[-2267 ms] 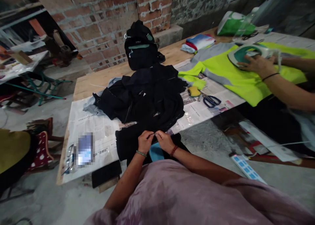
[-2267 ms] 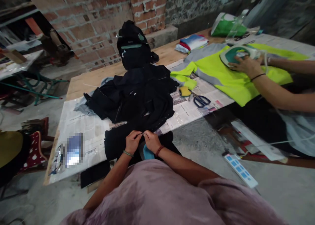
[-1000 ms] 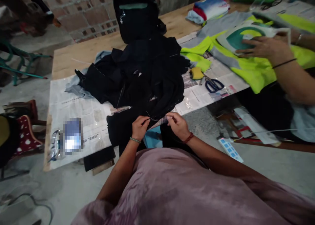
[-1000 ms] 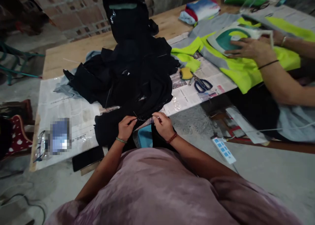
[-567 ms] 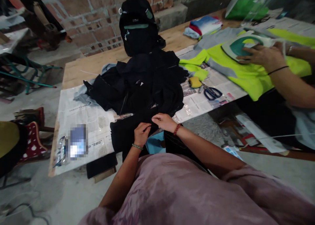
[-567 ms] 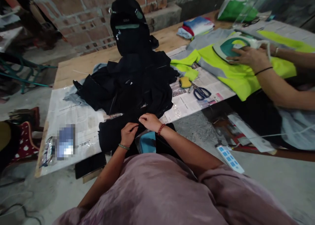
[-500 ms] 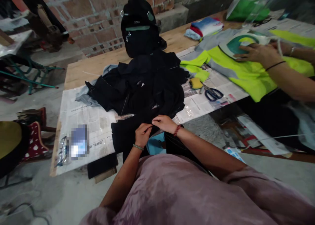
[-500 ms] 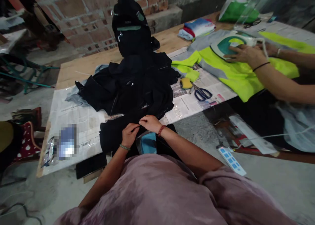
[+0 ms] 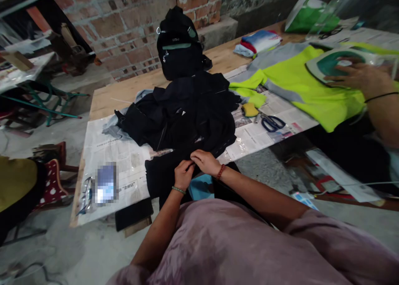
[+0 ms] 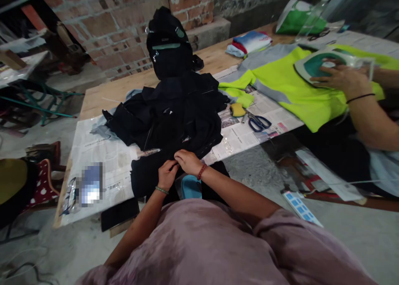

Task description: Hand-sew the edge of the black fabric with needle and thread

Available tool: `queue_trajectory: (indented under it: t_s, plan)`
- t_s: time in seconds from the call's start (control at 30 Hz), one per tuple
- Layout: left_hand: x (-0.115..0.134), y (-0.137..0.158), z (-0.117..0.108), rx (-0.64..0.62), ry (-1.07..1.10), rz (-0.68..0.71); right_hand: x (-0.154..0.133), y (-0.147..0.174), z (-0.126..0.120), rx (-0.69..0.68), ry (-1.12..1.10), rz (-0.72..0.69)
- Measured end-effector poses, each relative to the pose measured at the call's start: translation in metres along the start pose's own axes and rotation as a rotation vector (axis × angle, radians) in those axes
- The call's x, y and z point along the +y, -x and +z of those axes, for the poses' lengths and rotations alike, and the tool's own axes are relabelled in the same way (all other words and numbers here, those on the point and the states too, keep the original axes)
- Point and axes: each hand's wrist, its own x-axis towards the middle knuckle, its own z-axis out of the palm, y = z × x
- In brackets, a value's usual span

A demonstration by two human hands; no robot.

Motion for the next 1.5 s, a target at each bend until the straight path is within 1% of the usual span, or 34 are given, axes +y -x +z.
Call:
queue_trajectory:
  t_s: [0.03, 0.13, 0.17, 0.2, 0.27, 0.4, 0.57, 0.63, 0.7, 0.77, 0.83, 0.9, 0.97, 1.1, 1.2, 1.3, 1.4, 1.5]
  plan:
    - [0.0, 0.0, 0.0, -0.011, -0.005, -0.002, 0.002, -0.002, 0.002, 0.03, -0.079, 0.101]
    - [0.001, 0.0, 0.001, -0.039, -0.024, 0.01, 0.008, -0.008, 0.01, 0.092, -0.397, 0.471]
    - [0.002, 0.0, 0.001, -0.045, -0.03, 0.018, 0.009, -0.01, 0.012, 0.105, -0.503, 0.564]
    - [0.002, 0.001, 0.001, -0.049, -0.035, 0.028, 0.009, -0.011, 0.014, 0.121, -0.594, 0.629]
    - [0.001, 0.001, 0.002, -0.055, -0.04, 0.047, 0.009, -0.012, 0.016, 0.154, -0.715, 0.684]
    - [0.0, 0.002, 0.002, -0.069, -0.038, 0.08, 0.008, -0.01, 0.017, 0.196, -0.796, 0.714]
    - [0.001, 0.002, 0.002, -0.081, -0.046, 0.079, 0.004, -0.008, 0.013, 0.198, -0.791, 0.696]
    - [0.001, 0.003, 0.002, -0.074, -0.05, 0.069, 0.003, -0.005, 0.008, 0.161, -0.779, 0.67]
    - [0.002, 0.003, 0.001, -0.062, -0.048, 0.057, 0.002, 0.0, 0.004, 0.086, -0.734, 0.651]
    - [0.002, 0.004, 0.002, -0.054, -0.04, 0.042, 0.003, 0.005, 0.0, 0.001, -0.645, 0.63]
    - [0.002, 0.004, 0.003, -0.047, -0.03, 0.033, 0.006, 0.009, -0.001, -0.041, -0.536, 0.582]
    - [0.001, 0.005, 0.004, -0.051, -0.024, 0.038, 0.008, 0.011, 0.001, -0.02, -0.468, 0.516]
    - [-0.001, 0.005, 0.005, -0.06, -0.022, 0.047, 0.009, 0.011, 0.005, 0.036, -0.49, 0.497]
    - [-0.002, 0.006, 0.006, -0.073, -0.021, 0.079, 0.008, 0.008, 0.013, 0.112, -0.7, 0.622]
    - [-0.002, 0.007, 0.006, -0.088, -0.03, 0.113, 0.008, 0.008, 0.015, 0.137, -0.788, 0.652]
    - [-0.001, 0.009, 0.005, -0.12, -0.05, 0.139, 0.008, 0.01, 0.015, 0.164, -0.805, 0.665]
    - [0.0, 0.01, 0.005, -0.155, -0.073, 0.147, 0.009, 0.011, 0.015, 0.163, -0.797, 0.685]
    - [0.0, 0.009, 0.005, -0.164, -0.081, 0.115, 0.009, 0.012, 0.015, 0.158, -0.769, 0.682]
